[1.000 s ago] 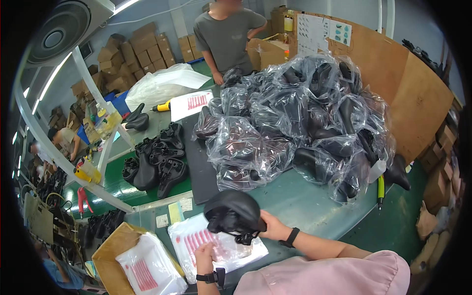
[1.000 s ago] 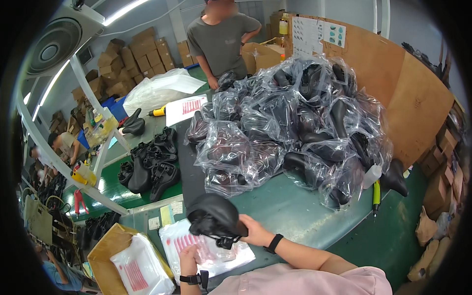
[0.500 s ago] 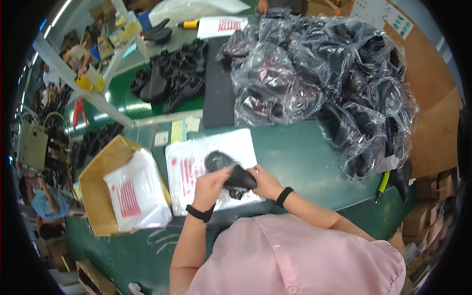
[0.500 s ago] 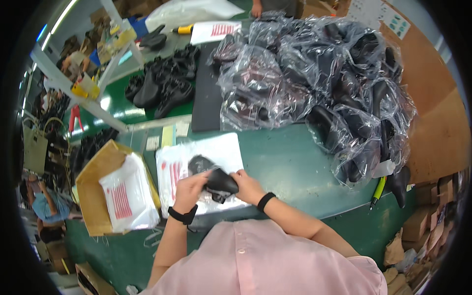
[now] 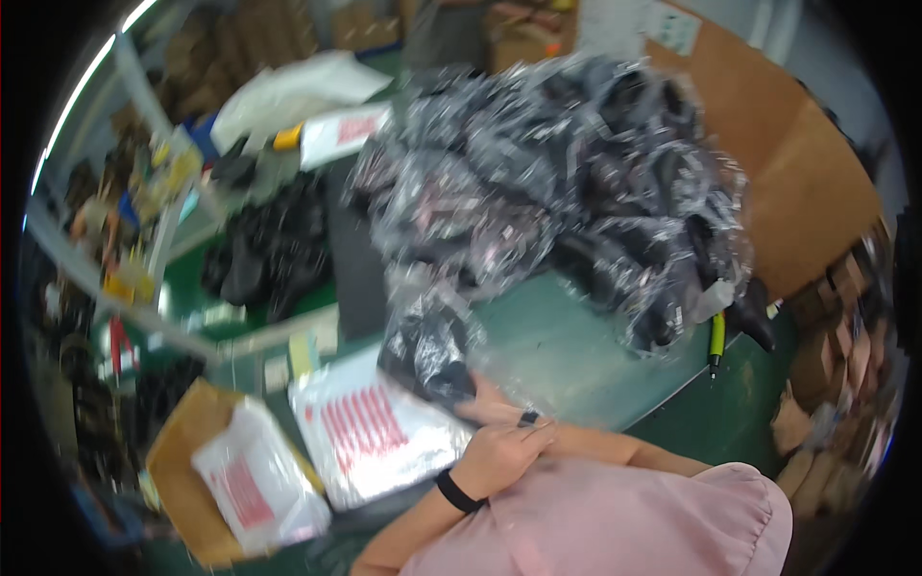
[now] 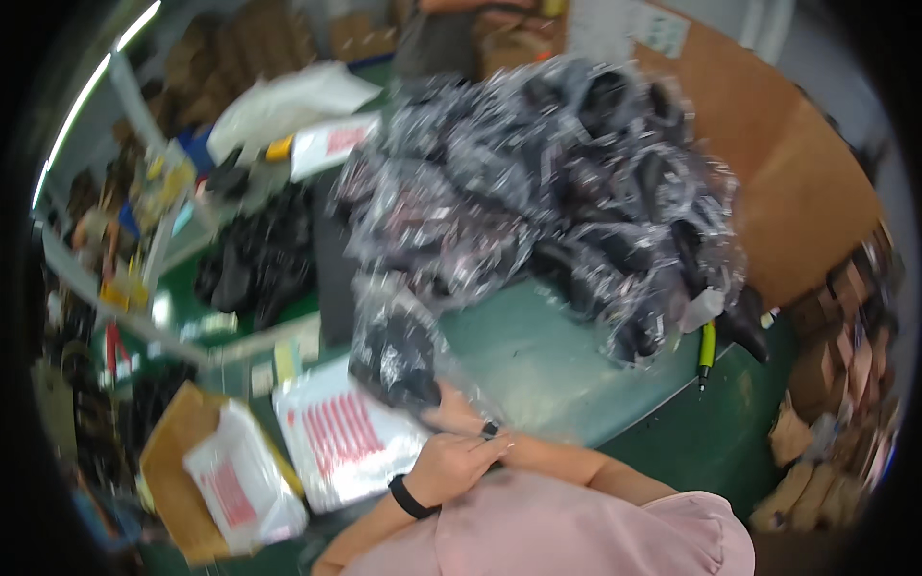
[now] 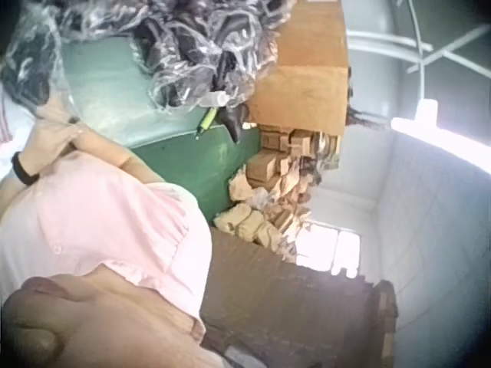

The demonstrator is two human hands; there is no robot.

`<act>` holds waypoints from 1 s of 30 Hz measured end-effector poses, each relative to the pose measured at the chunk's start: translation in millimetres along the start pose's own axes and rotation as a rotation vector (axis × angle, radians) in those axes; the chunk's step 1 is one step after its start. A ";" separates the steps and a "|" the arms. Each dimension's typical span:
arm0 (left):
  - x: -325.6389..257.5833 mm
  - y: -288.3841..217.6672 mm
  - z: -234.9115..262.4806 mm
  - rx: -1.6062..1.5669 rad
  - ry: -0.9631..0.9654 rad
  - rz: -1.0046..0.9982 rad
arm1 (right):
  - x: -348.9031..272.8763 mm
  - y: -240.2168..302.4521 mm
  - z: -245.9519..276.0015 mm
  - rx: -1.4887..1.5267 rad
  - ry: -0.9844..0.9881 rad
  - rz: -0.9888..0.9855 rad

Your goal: The person picks up black bicycle seats from a pile, places them into clear plastic bags, and seals the bags. They also handle small metal clips, attaching them to the seats before packaging. The process is repeated for multiple units on a green workbench.

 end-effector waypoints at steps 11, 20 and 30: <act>27.8 -28.8 -13.5 -0.226 0.444 0.189 | 11.5 16.1 143.9 0.571 0.076 0.118; -50.6 40.4 9.5 -0.420 -0.099 0.591 | 139.0 102.5 434.7 1.307 -0.557 0.434; -52.3 60.0 7.4 -0.642 -0.141 0.913 | 89.9 35.7 205.7 0.901 -0.131 0.141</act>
Point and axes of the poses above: each hand's wrist, its own x-axis towards the middle knuckle, its own z-axis out of the back of the hand, y = z × x, the point moved 5 cm from there along x, towards the middle knuckle, and after that the axes turned 8 degrees about -y, right-handed, at the moved point
